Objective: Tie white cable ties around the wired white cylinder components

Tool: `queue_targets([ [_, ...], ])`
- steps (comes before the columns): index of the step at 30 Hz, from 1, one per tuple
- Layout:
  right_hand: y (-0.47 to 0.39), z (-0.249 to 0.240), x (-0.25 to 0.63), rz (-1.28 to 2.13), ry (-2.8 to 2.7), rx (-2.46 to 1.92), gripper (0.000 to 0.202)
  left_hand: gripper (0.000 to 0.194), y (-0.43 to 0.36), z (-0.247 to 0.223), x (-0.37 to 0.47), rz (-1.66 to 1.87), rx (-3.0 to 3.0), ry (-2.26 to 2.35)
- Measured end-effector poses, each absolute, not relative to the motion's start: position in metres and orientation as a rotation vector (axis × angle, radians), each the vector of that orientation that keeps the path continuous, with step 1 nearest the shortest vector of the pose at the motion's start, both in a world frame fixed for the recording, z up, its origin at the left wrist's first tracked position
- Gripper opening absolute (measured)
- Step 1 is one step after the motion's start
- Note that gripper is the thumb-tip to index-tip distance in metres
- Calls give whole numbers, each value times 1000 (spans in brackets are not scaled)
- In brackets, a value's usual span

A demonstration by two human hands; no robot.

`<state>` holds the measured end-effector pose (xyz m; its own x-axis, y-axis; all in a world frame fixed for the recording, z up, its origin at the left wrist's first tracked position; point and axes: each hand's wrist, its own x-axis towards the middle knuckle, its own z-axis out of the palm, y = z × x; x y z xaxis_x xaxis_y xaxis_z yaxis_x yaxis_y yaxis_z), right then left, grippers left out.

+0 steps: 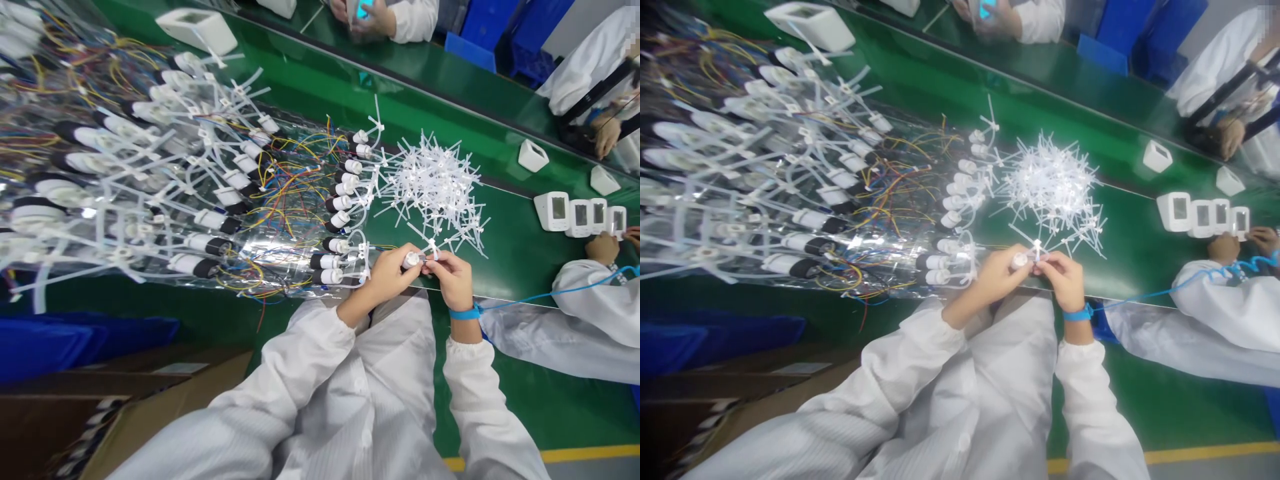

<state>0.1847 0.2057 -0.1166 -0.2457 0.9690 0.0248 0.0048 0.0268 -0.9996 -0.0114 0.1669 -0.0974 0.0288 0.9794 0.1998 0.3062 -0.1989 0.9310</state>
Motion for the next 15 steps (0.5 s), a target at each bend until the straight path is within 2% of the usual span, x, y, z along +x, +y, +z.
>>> queue_targets([
  [9, 205, -114, 179, 1339, -1311, -1046, 36, 18, 169, -102, -4, 1351, 1555, 1299],
  [15, 202, -113, 182, 1346, -1299, -1060, 37, 14, 172, -103, 1, 1360, 1630, 1290],
])
